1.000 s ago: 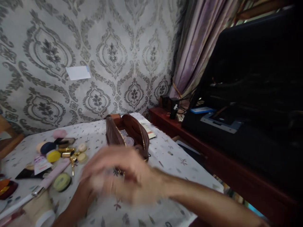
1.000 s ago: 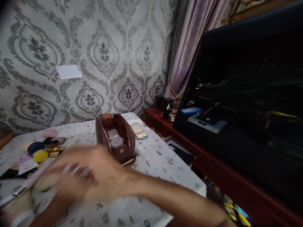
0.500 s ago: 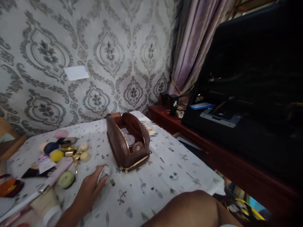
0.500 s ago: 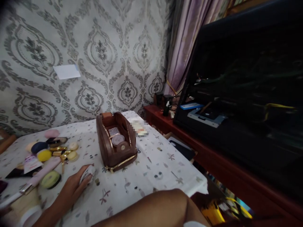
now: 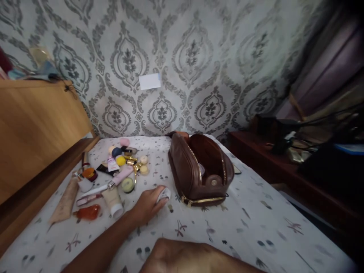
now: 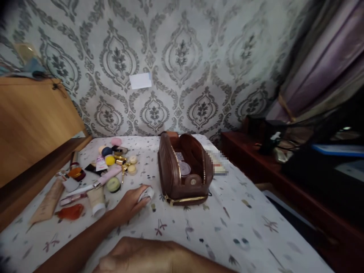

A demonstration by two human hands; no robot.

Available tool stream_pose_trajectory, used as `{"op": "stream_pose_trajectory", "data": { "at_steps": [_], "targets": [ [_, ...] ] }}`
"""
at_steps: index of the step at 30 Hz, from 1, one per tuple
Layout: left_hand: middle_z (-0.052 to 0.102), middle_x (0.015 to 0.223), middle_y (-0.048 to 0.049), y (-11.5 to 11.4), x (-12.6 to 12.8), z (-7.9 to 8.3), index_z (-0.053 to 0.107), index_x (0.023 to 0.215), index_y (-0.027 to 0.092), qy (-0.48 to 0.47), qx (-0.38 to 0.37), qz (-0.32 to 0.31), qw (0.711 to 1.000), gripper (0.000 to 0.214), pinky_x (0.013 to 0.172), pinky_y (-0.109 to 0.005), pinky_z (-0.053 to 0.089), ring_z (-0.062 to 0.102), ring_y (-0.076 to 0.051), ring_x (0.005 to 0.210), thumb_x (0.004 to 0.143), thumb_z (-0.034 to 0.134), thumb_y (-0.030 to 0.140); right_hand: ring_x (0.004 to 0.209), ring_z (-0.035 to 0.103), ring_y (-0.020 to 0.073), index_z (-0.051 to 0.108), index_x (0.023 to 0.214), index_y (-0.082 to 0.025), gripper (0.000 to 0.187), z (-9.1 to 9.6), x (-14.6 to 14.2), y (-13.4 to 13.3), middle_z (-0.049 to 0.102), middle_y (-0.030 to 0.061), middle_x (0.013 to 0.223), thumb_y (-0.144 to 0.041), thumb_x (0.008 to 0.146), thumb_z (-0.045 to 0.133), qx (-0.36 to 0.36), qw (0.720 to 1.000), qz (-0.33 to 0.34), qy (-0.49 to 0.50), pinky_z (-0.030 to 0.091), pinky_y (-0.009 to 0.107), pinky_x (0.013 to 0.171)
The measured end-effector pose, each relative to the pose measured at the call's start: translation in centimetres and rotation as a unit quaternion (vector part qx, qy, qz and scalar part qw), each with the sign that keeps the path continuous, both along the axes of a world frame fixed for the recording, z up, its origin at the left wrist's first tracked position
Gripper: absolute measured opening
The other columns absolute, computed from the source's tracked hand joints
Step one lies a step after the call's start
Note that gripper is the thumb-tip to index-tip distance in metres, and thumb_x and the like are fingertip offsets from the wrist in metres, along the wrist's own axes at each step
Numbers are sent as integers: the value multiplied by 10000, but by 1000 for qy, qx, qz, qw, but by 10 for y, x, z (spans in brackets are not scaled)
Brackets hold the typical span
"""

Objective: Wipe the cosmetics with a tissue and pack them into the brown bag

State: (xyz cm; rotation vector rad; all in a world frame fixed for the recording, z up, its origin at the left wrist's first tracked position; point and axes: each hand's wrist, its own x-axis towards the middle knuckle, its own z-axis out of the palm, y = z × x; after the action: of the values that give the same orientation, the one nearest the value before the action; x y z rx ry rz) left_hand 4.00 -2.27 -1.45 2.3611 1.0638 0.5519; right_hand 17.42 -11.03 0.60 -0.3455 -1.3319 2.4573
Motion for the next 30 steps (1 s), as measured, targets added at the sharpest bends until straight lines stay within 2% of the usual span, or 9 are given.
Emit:
{"op": "stream_pose_trajectory", "data": {
  "at_steps": [4, 8, 13, 17, 23, 30],
  "targets": [
    [680, 977, -85, 1, -2, -2, 525, 1173, 177, -4, 10, -4, 1000, 399, 818, -327, 473, 652, -238, 905, 998, 324, 474, 613, 609, 112, 758, 838, -70, 698, -22, -6, -1, 700, 68, 717, -710, 560, 777, -93, 994, 5, 50, 432, 189, 596],
    [687, 971, -76, 2, -4, -6, 522, 1171, 198, -6, 16, -1, 1000, 362, 810, -322, 469, 659, -241, 898, 992, 356, 466, 667, 668, 126, 775, 943, -57, 644, -41, -4, 2, 753, 119, 807, -648, 689, 746, -128, 991, -1, 44, 471, 197, 647],
    [694, 977, -67, 2, -4, -9, 509, 1169, 219, -13, 19, 10, 1000, 328, 812, -322, 470, 665, -250, 922, 983, 388, 461, 814, 729, 192, 743, 1032, -49, 567, -45, 0, 2, 768, 175, 948, -570, 813, 687, -146, 986, 14, 77, 491, 248, 698],
    [680, 929, -66, 1, -4, -7, 510, 1142, 202, -31, 21, 18, 999, 326, 777, -320, 466, 653, -245, 864, 972, 388, 452, 831, 737, 224, 717, 1062, -66, 509, -42, 0, 3, 766, 166, 956, -526, 853, 655, -152, 984, 11, 96, 482, 282, 688],
    [652, 871, -36, 0, -4, 1, 526, 1086, 204, -73, 20, 39, 996, 300, 731, -290, 453, 624, -204, 799, 970, 385, 442, 796, 739, 216, 719, 1062, -97, 469, -40, 0, 10, 773, 137, 942, -513, 856, 649, -176, 979, -11, 106, 464, 270, 645],
    [643, 857, -26, 3, -5, 9, 535, 1035, 219, -97, 59, 99, 989, 270, 747, -302, 453, 624, -210, 810, 960, 412, 448, 743, 715, 194, 732, 1046, -110, 435, -43, -1, 16, 772, 121, 903, -491, 847, 664, -215, 970, -45, 109, 421, 268, 627]
  ]
}}
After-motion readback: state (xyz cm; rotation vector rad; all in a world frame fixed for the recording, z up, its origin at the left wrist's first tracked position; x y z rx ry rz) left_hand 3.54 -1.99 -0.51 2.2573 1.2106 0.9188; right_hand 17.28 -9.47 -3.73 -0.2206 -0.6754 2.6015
